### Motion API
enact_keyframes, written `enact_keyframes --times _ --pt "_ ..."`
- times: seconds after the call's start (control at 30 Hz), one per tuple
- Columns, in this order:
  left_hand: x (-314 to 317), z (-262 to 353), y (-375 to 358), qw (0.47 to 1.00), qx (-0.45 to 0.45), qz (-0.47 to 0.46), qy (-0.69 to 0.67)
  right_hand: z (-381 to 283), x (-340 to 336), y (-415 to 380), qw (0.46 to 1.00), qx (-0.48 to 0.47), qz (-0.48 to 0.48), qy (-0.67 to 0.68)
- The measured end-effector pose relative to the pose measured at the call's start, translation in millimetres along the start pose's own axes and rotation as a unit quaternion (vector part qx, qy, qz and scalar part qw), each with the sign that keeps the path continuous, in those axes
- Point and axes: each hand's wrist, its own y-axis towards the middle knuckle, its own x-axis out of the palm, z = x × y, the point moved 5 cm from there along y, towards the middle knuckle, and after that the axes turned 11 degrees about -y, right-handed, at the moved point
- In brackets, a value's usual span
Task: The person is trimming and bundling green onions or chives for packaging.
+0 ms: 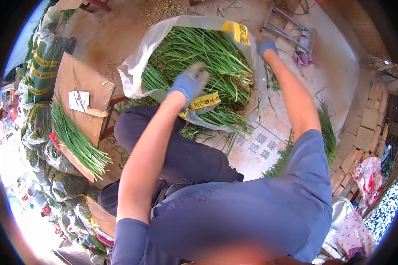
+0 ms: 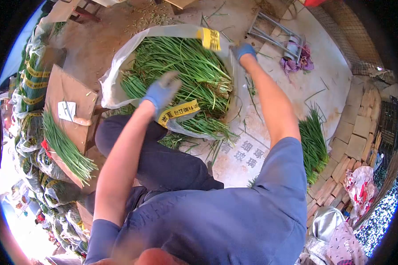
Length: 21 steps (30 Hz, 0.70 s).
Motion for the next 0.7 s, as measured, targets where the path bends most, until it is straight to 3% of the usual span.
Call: enact_keyframes --times 0.07,0.13,0.23,0.27,0.3,0.43,0.5,0.53,0.57,0.63,0.7 --pt "-37 10 12 0.997 -0.013 0.065 -0.05 19 -15 14 0.995 0.047 0.075 0.037" --pt "-70 3 27 0.986 0.002 0.169 0.008 25 -27 12 0.987 0.096 0.117 0.05" --pt "-102 15 30 0.968 0.084 0.226 -0.071 -1 -33 -1 0.979 0.147 0.128 0.062" --pt "-104 19 27 0.957 0.108 0.204 -0.177 -10 -32 -9 0.977 0.153 0.125 0.08" --pt "-108 27 22 0.957 0.103 0.197 -0.184 -17 -32 -20 0.975 0.158 0.123 0.098" --pt "-118 40 20 0.962 0.124 0.19 -0.154 -57 -49 -123 0.907 -0.014 0.388 0.162" --pt "-120 36 28 0.97 0.126 0.158 -0.136 -102 -42 -169 0.904 -0.257 0.287 0.188" --pt "-118 35 29 0.974 0.127 0.139 -0.125 -114 -27 -168 0.929 -0.218 0.265 0.142" --pt "-113 38 28 0.964 0.093 0.104 -0.227 -125 -6 -167 0.949 -0.178 0.242 0.095" --pt "-104 53 23 0.908 0.025 0.036 -0.417 -127 15 -151 0.98 -0.097 0.169 0.034" --pt "-106 46 29 0.839 -0.07 0.033 -0.539 -119 24 -115 0.998 -0.014 0.065 0.006"
